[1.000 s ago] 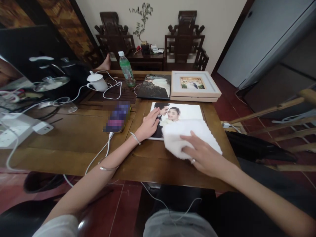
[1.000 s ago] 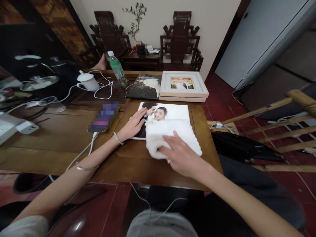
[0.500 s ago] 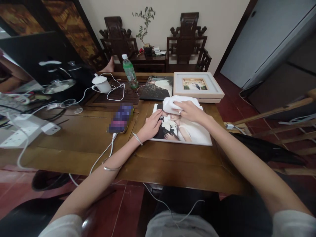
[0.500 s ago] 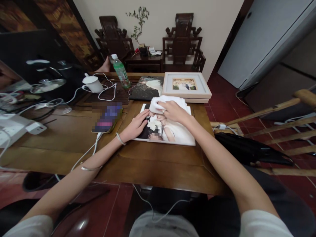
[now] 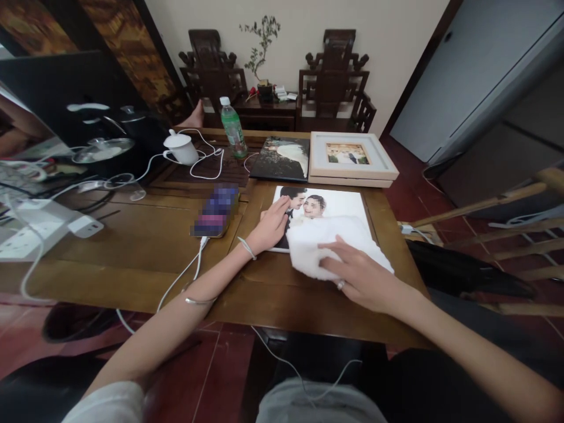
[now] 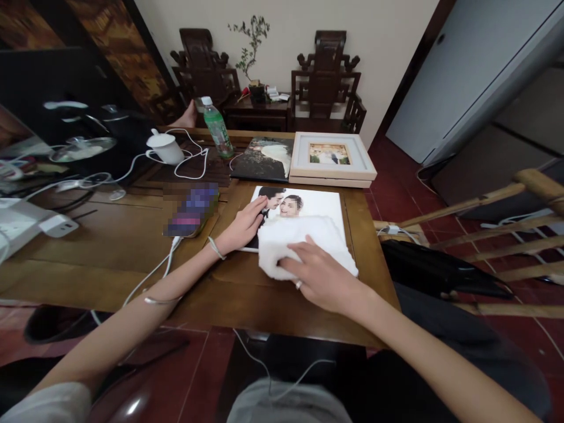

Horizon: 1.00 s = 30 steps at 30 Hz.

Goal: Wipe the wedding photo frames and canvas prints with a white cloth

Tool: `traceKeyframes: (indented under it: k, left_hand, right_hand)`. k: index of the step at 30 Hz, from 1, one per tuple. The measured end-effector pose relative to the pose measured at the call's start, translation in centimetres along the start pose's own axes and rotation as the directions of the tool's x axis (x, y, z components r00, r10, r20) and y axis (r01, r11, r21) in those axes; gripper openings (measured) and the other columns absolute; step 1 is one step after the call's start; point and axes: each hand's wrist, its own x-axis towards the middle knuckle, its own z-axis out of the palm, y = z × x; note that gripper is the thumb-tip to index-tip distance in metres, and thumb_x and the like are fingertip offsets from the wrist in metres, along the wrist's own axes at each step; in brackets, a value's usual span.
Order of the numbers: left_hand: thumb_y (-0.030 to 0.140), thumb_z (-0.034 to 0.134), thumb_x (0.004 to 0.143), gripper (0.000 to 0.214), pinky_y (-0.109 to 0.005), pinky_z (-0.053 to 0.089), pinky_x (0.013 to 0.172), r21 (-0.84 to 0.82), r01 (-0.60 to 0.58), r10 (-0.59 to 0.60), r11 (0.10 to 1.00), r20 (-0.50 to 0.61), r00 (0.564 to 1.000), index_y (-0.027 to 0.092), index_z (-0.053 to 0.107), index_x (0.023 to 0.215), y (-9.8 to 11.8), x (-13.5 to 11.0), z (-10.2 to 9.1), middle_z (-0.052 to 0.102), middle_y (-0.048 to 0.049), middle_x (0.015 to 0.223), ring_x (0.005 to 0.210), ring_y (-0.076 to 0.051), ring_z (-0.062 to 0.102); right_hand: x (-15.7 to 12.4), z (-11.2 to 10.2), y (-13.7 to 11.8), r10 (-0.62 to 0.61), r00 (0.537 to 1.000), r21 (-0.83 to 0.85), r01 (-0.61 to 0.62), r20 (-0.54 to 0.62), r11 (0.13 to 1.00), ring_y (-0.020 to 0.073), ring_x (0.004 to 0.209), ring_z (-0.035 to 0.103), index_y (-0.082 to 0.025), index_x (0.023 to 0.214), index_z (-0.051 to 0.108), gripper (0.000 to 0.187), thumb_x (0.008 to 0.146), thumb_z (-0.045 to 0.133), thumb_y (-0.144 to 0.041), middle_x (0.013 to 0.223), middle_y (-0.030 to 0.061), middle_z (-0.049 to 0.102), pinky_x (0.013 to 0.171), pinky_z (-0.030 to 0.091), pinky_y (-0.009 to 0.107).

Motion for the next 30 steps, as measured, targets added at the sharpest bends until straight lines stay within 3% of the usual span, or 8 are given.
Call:
traceKeyframes:
  k: [4, 10, 14, 17, 20, 24, 27, 30]
  left_hand:
    - [0.024, 0.031, 0.098, 0.051, -0.052, 0.025, 0.121, 0.003, 0.002, -0.002, 1.000, 0.001, 1.000, 0.016, 0.039, 0.148, -0.1, 0.1, 0.1, 0.036, -0.0147, 0.158, 0.149, -0.026, 0.029]
    - [0.022, 0.031, 0.098, 0.051, -0.051, 0.028, 0.120, 0.023, 0.016, -0.016, 1.000, 0.005, 1.000, 0.014, 0.040, 0.148, 0.1, 0.1, 0.1, 0.037, -0.0150, 0.158, 0.148, -0.026, 0.031]
    - [0.027, 0.031, 0.100, 0.049, -0.050, 0.028, 0.120, -0.033, 0.030, -0.031, 0.999, -0.027, 0.999, 0.016, 0.043, 0.146, 0.3, 0.1, -0.1, 0.040, -0.0133, 0.156, 0.147, -0.026, 0.034]
    - [0.041, 0.026, 0.104, 0.052, -0.043, 0.029, 0.121, -0.176, 0.028, -0.061, 0.984, -0.189, 0.980, 0.015, 0.046, 0.144, 0.4, 0.2, -0.5, 0.046, -0.0126, 0.152, 0.142, -0.023, 0.042]
    - [0.052, 0.017, 0.104, 0.063, -0.041, 0.032, 0.120, -0.309, 0.029, -0.133, 0.951, -0.320, 0.938, 0.015, 0.048, 0.144, 0.6, 0.2, -1.0, 0.050, -0.0117, 0.150, 0.140, -0.022, 0.046]
    - [0.052, 0.012, 0.104, 0.065, -0.043, 0.033, 0.119, -0.308, 0.027, -0.130, 0.951, -0.318, 0.939, 0.016, 0.049, 0.143, 0.9, 0.1, -1.3, 0.051, -0.0111, 0.149, 0.140, -0.022, 0.046]
    - [0.053, 0.020, 0.104, 0.063, -0.041, 0.028, 0.122, -0.170, -0.018, -0.018, 0.985, -0.207, 0.978, 0.012, 0.048, 0.143, 1.3, -0.1, -1.1, 0.047, -0.0138, 0.152, 0.145, -0.022, 0.039]
    - [0.046, 0.029, 0.103, 0.057, -0.045, 0.026, 0.122, -0.038, -0.068, 0.067, 0.997, -0.042, 0.997, 0.011, 0.045, 0.146, 1.6, -0.3, -0.9, 0.041, -0.0151, 0.156, 0.149, -0.025, 0.030]
  right_hand:
    - [-0.4, -1.0, 0.3, 0.043, 0.998, 0.073, -0.046, 0.037, 0.996, 0.0270, 0.109, 0.060, -0.022, 0.113, 0.061, 0.045, 0.077, 0.045, -0.002, 0.112, 0.0126, 0.066, 0.097, 0.049, 0.048]
    - [5.0, -1.2, 6.2, 0.218, 0.976, -0.035, -0.218, 0.002, 0.975, 0.0303, 0.098, 0.059, -0.016, 0.111, 0.062, 0.034, 0.084, 0.042, -0.008, 0.102, 0.0160, 0.065, 0.084, 0.049, 0.045]
    - [8.6, 0.0, 7.5, 0.241, 0.970, -0.088, -0.241, -0.014, 0.966, 0.0357, 0.132, 0.045, -0.019, 0.119, 0.061, 0.042, 0.085, 0.042, -0.004, 0.135, 0.0158, 0.058, 0.102, 0.037, 0.063]
    - [9.7, 1.1, 5.4, 0.183, 0.981, -0.097, -0.177, 0.057, 0.979, 0.0384, 0.145, 0.029, -0.020, 0.123, 0.061, 0.049, 0.081, 0.045, 0.000, 0.149, 0.0147, 0.049, 0.107, 0.023, 0.075]
    - [9.0, 1.6, 2.2, 0.017, 0.990, -0.028, -0.013, 0.139, 1.000, 0.0359, 0.147, 0.028, -0.018, 0.118, 0.064, 0.048, 0.078, 0.047, 0.002, 0.141, 0.0155, 0.057, 0.111, 0.018, 0.074]
    - [5.7, 0.8, -0.6, -0.148, 0.973, 0.089, 0.134, 0.178, 0.987, 0.0296, 0.144, 0.035, -0.017, 0.114, 0.066, 0.044, 0.076, 0.050, 0.000, 0.128, 0.0177, 0.066, 0.115, 0.022, 0.067]
    - [2.8, -0.4, -0.5, -0.102, 0.980, 0.115, 0.083, 0.170, 0.990, 0.0281, 0.139, 0.043, -0.018, 0.114, 0.064, 0.047, 0.074, 0.049, 0.000, 0.137, 0.0179, 0.060, 0.115, 0.026, 0.063]
    - [0.9, -1.3, 1.3, 0.043, 0.991, 0.084, -0.053, 0.125, 0.995, 0.0259, 0.132, 0.051, -0.022, 0.114, 0.063, 0.050, 0.073, 0.045, 0.000, 0.139, 0.0104, 0.060, 0.115, 0.032, 0.055]
